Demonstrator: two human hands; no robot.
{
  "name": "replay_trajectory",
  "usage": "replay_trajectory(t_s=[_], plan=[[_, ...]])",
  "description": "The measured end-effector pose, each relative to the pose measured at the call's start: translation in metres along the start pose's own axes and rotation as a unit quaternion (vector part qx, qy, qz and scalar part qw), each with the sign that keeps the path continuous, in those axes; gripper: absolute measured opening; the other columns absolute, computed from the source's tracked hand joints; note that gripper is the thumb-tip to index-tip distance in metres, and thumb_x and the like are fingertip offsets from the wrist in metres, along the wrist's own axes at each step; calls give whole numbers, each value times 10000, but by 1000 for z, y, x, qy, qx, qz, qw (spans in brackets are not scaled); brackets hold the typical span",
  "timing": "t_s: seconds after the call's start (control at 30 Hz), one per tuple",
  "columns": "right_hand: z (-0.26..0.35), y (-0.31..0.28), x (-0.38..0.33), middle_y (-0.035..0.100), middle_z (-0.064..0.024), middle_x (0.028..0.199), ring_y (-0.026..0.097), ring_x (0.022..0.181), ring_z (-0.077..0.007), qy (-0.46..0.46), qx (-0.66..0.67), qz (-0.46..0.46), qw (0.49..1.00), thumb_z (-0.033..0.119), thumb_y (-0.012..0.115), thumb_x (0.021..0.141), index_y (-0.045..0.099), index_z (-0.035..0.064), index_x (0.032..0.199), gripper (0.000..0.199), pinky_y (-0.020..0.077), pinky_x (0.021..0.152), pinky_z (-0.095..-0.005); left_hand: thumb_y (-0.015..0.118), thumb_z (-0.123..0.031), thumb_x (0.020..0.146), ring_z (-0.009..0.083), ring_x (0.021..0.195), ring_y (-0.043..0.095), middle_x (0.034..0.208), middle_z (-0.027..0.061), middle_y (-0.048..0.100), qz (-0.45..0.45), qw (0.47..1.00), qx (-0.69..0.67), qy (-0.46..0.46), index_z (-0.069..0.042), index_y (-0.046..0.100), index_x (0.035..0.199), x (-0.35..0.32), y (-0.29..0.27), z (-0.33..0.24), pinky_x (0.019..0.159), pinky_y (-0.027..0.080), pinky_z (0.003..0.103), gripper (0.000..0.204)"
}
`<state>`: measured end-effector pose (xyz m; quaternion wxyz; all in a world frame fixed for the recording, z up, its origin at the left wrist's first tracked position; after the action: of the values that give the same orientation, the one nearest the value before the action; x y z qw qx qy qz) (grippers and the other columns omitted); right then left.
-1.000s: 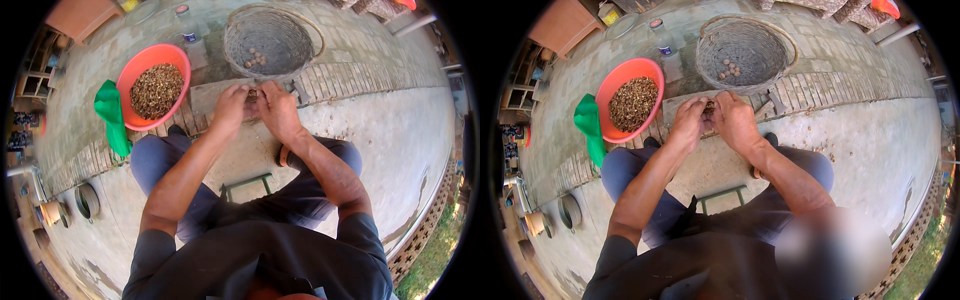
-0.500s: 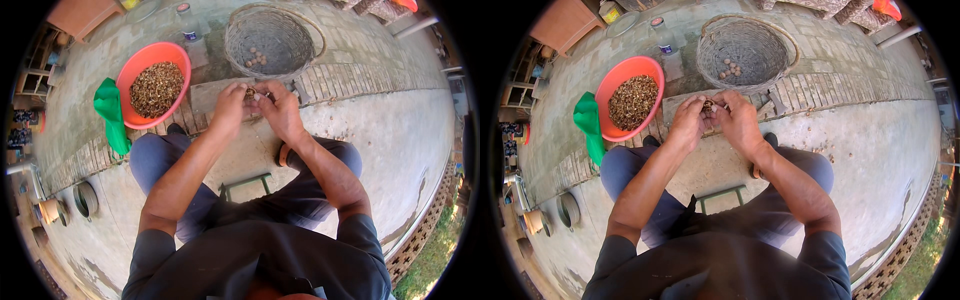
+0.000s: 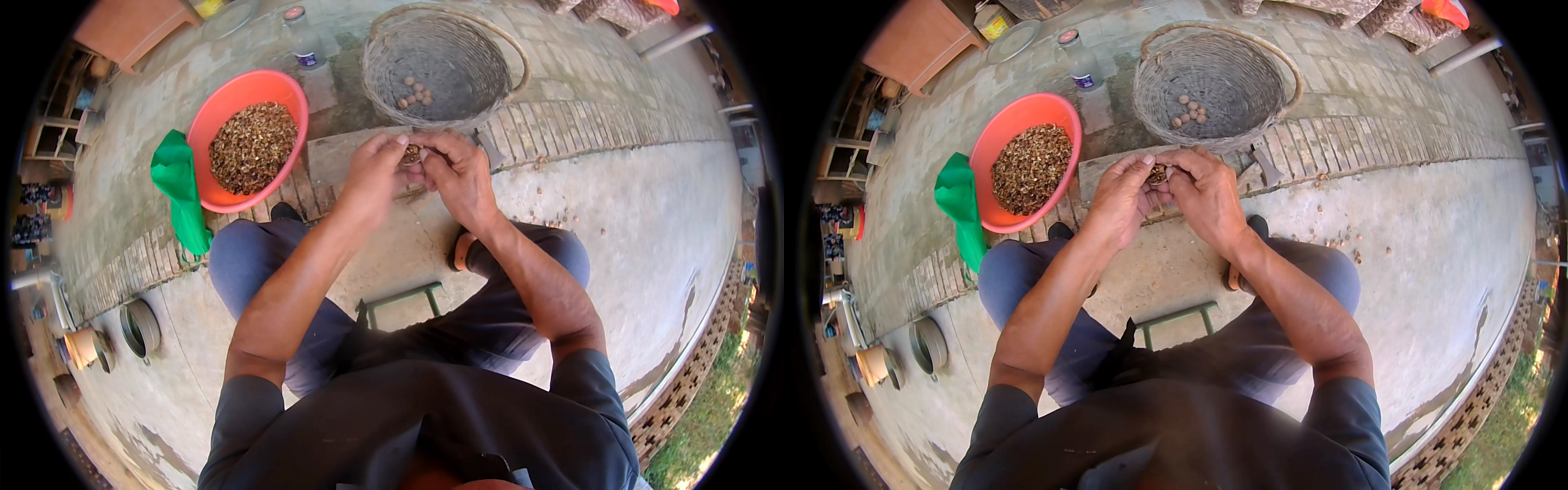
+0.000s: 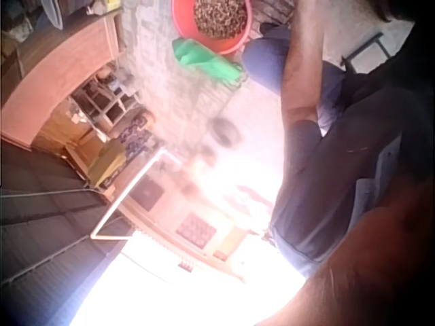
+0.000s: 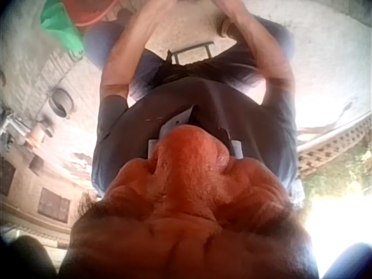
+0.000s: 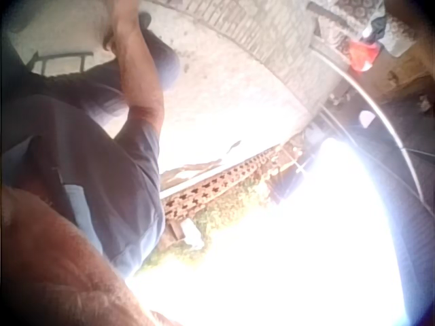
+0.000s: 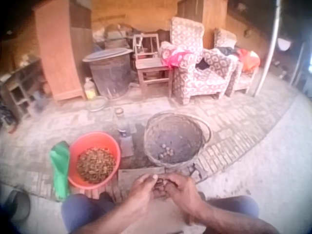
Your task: The person cracks nuts on a block of wood using a hammer and peels them by hand, placing the shells into a bowl.
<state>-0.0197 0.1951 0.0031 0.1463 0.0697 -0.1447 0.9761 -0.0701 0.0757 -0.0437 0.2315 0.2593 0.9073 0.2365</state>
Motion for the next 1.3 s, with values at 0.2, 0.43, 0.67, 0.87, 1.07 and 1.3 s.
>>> replay_trajectory(t_s=[0.2,0.43,0.67,0.87,1.07,1.3], plan=[[-3,0,-1,673,-152,888,670,779,-271,20,-1,-10,1000,-23,590,828,729,31,1056,272,538,720,-366,522,-186,1063,183,869,649,1001,93,668,6,1000,-23,-4,-18,613,1137,2,-2,6,771,566,357,205],[-10,-1,-5,669,-158,875,678,779,-276,42,-17,-39,998,-16,605,834,717,16,1042,238,544,717,-366,523,-172,1055,189,893,652,1019,99,668,-3,1000,-25,-16,-19,607,1132,6,-3,12,769,561,354,191],[22,3,-2,618,-160,825,621,749,-298,-80,-109,-15,991,-31,591,837,691,6,1034,225,510,699,-393,537,-190,1049,184,844,654,941,72,645,-37,999,3,-1,-37,613,1110,6,-10,11,704,568,352,181],[17,4,-2,583,-154,804,598,746,-299,-71,-130,-7,989,-57,568,837,657,4,1013,207,490,687,-412,548,-201,1041,149,691,607,847,58,634,-35,998,11,-45,-22,630,1053,3,-11,19,622,535,322,197],[29,15,0,607,-171,804,634,729,-294,-103,-183,43,977,-45,561,879,614,7,1034,172,501,667,-416,572,-203,1028,151,694,600,860,67,640,-38,997,21,-60,-13,637,1036,-1,-16,12,619,535,322,201],[10,13,-2,641,-151,752,649,654,-241,61,-79,47,994,-26,557,917,612,6,1035,134,509,614,-367,574,-188,1019,170,753,629,896,81,647,-40,998,4,-55,-6,629,1037,-3,-12,15,655,553,330,191]])
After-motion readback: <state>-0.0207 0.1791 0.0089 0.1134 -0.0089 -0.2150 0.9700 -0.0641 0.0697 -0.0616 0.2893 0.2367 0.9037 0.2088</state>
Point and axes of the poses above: each hand's wrist, its own x-axis towards the middle knuckle, its own y-axis out of the palm, z = x × y, the point moved 8 cm from there along x, towards the middle knuckle
